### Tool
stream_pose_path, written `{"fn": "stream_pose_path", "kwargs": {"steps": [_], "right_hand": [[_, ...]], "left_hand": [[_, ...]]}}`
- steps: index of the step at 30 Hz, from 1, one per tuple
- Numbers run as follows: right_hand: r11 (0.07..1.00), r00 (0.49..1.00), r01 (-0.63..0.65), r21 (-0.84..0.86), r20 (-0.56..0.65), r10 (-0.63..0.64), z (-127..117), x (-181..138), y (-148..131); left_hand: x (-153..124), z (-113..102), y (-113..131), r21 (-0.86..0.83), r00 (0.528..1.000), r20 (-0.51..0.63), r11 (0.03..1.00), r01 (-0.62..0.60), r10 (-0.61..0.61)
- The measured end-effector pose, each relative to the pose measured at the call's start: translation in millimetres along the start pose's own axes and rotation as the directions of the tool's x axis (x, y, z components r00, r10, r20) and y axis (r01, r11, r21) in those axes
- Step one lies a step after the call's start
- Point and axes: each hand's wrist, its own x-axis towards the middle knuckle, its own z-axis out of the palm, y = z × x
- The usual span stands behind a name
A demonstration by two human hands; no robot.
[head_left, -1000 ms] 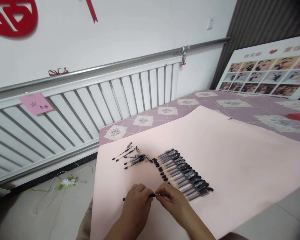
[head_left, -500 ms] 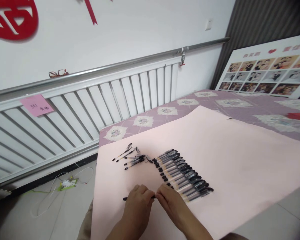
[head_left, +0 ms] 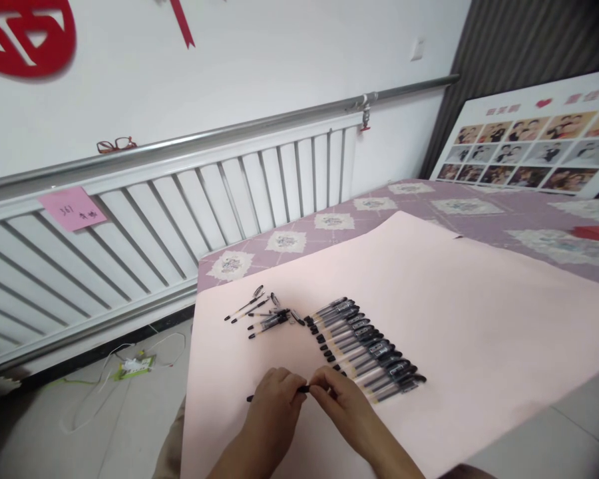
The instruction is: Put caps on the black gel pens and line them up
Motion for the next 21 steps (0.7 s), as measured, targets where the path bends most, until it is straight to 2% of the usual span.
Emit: {"fn": "stream_pose_path", "kwargs": {"steps": [5,11,14,18,21], "right_hand": [[0.995,1.0,-0.004,-0.096,0.011,0.005,0.4,0.5,0.1],[0.986,0.998,-0.064,0.152,0.016,0.062,2.4,0.0,-2.2],[0.97,0.994,-0.107,0.22,0.006,0.108,5.2,1.7,2.0],[0.946,0.989,-0.129,0.296,-0.027,0.143,2.2,2.7,9.9],[0.933,0.986,-0.138,0.331,-0.043,0.161,-2.5,2.5,13.2]], "left_hand": [[-0.9,3.6,-2.2,-0.019,1.0,0.029,1.0,0.014,-0.013],[1.2,7.3,-3.6,-0.049,0.998,0.044,0.997,0.057,-0.055],[1.1,3.3,-3.4,-0.067,0.996,0.052,0.995,0.079,-0.075],[1.7,-12.2,-5.8,0.047,0.997,0.079,0.999,0.011,-0.015],[2.6,-22.3,-8.9,0.165,0.992,0.124,0.986,0.005,-0.025]]}}
